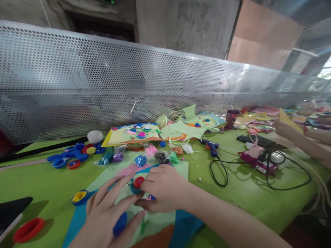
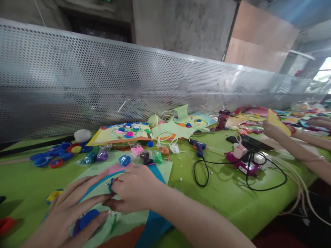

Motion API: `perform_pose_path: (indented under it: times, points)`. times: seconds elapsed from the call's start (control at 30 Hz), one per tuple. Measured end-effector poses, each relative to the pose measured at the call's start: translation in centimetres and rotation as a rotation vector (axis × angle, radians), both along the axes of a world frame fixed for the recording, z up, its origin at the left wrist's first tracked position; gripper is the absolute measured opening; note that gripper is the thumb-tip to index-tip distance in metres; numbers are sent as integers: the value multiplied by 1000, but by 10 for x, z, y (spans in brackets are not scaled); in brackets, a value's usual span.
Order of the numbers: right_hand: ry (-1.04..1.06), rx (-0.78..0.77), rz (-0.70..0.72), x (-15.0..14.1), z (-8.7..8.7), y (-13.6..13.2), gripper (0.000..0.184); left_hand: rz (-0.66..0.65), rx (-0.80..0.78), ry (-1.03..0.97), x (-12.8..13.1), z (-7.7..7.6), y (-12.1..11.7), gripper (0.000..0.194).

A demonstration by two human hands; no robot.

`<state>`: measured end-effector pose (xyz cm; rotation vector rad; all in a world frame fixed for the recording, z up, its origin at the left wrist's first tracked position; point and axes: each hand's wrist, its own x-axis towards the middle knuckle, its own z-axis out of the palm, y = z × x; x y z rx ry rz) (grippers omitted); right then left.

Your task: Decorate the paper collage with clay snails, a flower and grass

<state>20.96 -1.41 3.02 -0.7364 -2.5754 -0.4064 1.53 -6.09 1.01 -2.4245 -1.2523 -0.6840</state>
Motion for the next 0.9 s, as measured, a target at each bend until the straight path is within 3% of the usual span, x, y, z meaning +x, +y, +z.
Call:
perform_pose_path:
  times: [0.2, 0.37, 0.5, 0.73, 0.9]
  points:
    - [-17, -97, 12, -10, -6, -5, 31, -61, -92, 51, 9, -11, -5, 22]
    - [-29, -135, -36, -7, 0, -7, 32, -7, 33, 110, 11, -5, -5, 21]
    - [-53, -141, -51, -5, 3, -5, 37, 10, 38, 78, 8, 2, -4, 21]
    - [-103, -156, -34, -12, 1, -11, 35, -64, 94, 183, 13, -3, -9, 32]
    - [-45, -146, -43, -6, 4, -7, 35, -37, 103, 92, 7, -2, -5, 28]
